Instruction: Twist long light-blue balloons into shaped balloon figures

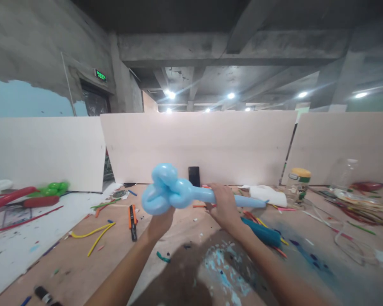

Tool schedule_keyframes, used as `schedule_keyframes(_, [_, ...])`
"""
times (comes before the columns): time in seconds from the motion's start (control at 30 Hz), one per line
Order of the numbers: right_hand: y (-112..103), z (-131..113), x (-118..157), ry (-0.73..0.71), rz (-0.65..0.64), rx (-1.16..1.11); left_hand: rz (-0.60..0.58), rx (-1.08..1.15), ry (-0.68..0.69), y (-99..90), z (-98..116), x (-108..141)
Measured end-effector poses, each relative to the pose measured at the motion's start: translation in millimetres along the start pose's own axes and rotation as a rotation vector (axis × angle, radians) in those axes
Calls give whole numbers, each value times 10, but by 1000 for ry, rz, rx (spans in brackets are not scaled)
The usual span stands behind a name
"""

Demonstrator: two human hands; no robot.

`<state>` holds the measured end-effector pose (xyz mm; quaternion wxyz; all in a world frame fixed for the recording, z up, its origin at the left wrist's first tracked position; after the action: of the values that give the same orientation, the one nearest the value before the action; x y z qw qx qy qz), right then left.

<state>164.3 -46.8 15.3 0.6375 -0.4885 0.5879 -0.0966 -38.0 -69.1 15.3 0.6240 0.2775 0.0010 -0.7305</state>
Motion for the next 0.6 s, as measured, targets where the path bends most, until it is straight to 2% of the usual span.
schedule_keyframes(0.07, [-12,250,63,54,0,25,50,123,51,-63,93,-28])
schedule_keyframes(0.13, [-39,458,143,85,-20,48,156,321,78,-224,175,-68])
schedule_keyframes(0.23, [-72,656,286,122,-83,82,317,495,46,-580,241,-109])
schedule_keyframes(0.33, [-91,731,412,160,-168,100,403,563,78,-959,290,-123])
schedule_keyframes(0.4, [-113,744,463,173,-219,102,429,525,98,-1161,316,-125])
schedule_keyframes(0.47, [-132,760,485,193,-285,105,426,353,75,-1276,319,-116])
schedule_keyframes(0.53, [-135,792,486,251,-361,118,416,133,-20,-1270,253,-65])
schedule_keyframes(0.6, [-114,800,470,313,-416,128,406,-28,-122,-1122,114,49])
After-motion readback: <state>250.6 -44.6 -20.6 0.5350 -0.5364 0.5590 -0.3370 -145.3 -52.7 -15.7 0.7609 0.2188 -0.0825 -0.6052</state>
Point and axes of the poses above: each hand's wrist, its own x-axis away from the middle knuckle, its own y-axis out of the palm, z = x × y, the point moved 4 cm from there along -x, towards the middle knuckle, and after that the axes turned 9 degrees about -z, right-handed, at the moved point
